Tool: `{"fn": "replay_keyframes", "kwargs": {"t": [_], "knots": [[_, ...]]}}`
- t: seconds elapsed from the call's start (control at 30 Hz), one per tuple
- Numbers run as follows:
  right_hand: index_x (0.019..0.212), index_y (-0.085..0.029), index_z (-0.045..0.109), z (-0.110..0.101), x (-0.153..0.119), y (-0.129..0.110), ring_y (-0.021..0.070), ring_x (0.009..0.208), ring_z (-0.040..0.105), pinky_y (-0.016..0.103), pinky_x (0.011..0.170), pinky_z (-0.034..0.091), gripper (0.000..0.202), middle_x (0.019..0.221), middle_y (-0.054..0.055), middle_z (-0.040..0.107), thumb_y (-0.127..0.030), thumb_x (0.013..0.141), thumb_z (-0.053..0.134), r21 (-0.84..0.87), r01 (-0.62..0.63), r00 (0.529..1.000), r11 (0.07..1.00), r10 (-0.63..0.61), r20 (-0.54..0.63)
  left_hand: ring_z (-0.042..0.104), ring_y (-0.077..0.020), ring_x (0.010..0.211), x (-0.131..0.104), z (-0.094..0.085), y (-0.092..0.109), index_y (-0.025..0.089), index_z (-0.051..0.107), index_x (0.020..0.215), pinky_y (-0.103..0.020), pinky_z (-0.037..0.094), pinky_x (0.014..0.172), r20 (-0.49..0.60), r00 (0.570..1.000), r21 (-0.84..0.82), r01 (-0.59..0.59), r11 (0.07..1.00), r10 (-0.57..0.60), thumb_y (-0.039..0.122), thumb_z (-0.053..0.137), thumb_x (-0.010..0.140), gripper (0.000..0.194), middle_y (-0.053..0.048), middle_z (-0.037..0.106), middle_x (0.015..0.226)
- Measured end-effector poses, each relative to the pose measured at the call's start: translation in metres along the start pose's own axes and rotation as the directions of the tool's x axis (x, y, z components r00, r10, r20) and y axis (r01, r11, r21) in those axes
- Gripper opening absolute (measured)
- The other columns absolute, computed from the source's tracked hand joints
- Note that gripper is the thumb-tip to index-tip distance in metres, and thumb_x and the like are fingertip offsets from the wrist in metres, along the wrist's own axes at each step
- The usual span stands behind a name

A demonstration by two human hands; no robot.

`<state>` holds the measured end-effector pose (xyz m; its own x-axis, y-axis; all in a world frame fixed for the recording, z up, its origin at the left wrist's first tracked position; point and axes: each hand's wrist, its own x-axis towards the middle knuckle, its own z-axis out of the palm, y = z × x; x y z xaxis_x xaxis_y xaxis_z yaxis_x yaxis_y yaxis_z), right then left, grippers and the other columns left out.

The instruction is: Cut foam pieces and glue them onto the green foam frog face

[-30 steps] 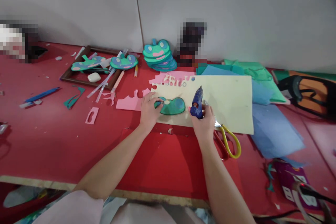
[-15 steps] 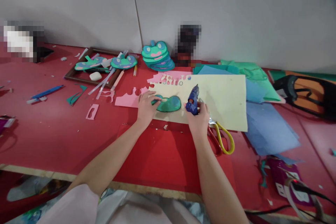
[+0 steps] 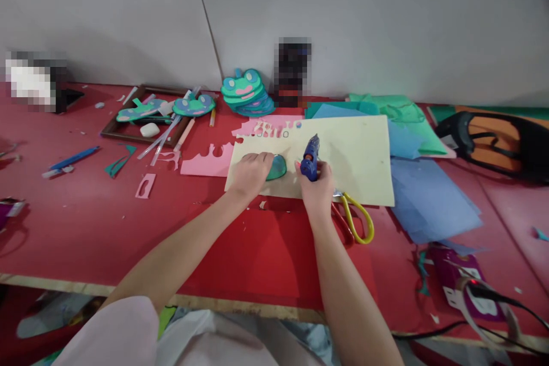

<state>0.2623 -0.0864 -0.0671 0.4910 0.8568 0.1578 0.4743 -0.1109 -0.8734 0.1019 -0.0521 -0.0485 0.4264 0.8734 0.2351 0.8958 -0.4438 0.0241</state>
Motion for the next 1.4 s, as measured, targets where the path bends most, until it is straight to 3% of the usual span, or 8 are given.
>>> {"fn": "replay_keyframes", "kwargs": {"t": [0.23,0.47,0.6,0.67,0.77,0.97,1.4], "knots": [[0.082,-0.020,0.055,0.003,-0.001,0.003,0.0176,0.071,0.052,0.033,0.072,0.043,0.026,0.083,0.003,0.056,-0.042,0.072,0.064,0.014,0.034,0.999,0.999,-0.034,0.008,0.064,-0.0211,0.079,-0.012,0.005,0.003,0.014,0.060,0.101,-0.031,0.047,0.060,0.061,0.998,0.032,-0.006,0.999,0.004,0.011,0.039,0.092,0.024,-0.010,0.067,0.092],[0.084,-0.020,0.056,0.004,0.001,0.004,0.0182,0.074,0.054,0.033,0.074,0.043,0.026,0.085,0.003,0.058,-0.041,0.072,0.065,0.009,0.034,0.999,0.999,-0.034,0.014,0.064,-0.0239,0.087,-0.014,0.007,0.011,0.013,0.062,0.106,-0.034,0.048,0.072,0.021,1.000,-0.045,-0.008,0.999,0.009,0.013,0.039,0.092,0.026,-0.013,0.068,0.097],[0.084,-0.020,0.056,0.004,0.000,0.004,0.0183,0.074,0.054,0.034,0.074,0.044,0.026,0.085,0.004,0.058,-0.041,0.072,0.064,0.009,0.025,1.000,1.000,-0.025,0.018,0.064,-0.0229,0.087,-0.010,0.003,0.008,0.019,0.064,0.102,-0.033,0.047,0.070,0.053,0.993,-0.194,0.117,0.974,-0.109,0.022,0.042,0.094,0.024,-0.009,0.070,0.096],[0.084,-0.020,0.055,0.004,0.001,0.004,0.0187,0.074,0.054,0.034,0.074,0.044,0.025,0.085,0.004,0.058,-0.041,0.072,0.063,0.005,0.024,0.999,1.000,-0.024,0.024,0.064,-0.0206,0.085,-0.001,0.003,-0.002,0.022,0.066,0.097,-0.031,0.047,0.069,0.075,0.973,-0.311,0.232,0.922,-0.220,0.024,0.046,0.092,0.021,-0.006,0.071,0.096],[0.083,-0.020,0.055,0.003,0.001,0.004,0.0186,0.074,0.053,0.033,0.074,0.043,0.025,0.084,0.004,0.058,-0.040,0.072,0.064,0.002,0.021,0.999,1.000,-0.021,0.028,0.064,-0.0170,0.083,0.017,0.007,-0.019,0.022,0.069,0.088,-0.029,0.048,0.076,0.095,0.961,-0.511,0.270,0.816,-0.258,0.019,0.055,0.086,0.015,-0.003,0.072,0.094],[0.081,-0.020,0.055,0.001,0.000,0.001,0.0172,0.070,0.053,0.032,0.072,0.043,0.025,0.082,0.002,0.057,-0.040,0.070,0.065,0.033,-0.008,0.999,0.999,0.007,0.038,0.062,-0.0146,0.075,0.041,0.015,-0.035,0.018,0.070,0.075,-0.027,0.048,0.074,0.228,0.957,-0.629,0.284,0.724,-0.177,0.018,0.065,0.074,0.005,-0.004,0.071,0.085],[0.081,-0.020,0.055,0.003,0.000,0.004,0.0174,0.069,0.052,0.033,0.071,0.044,0.026,0.081,0.003,0.057,-0.042,0.071,0.064,0.008,0.009,0.999,1.000,-0.010,0.032,0.060,-0.0146,0.071,0.045,0.021,-0.035,0.018,0.068,0.067,-0.028,0.047,0.071,0.297,0.946,-0.609,0.293,0.737,-0.131,0.018,0.067,0.068,0.001,-0.003,0.067,0.077]]}}
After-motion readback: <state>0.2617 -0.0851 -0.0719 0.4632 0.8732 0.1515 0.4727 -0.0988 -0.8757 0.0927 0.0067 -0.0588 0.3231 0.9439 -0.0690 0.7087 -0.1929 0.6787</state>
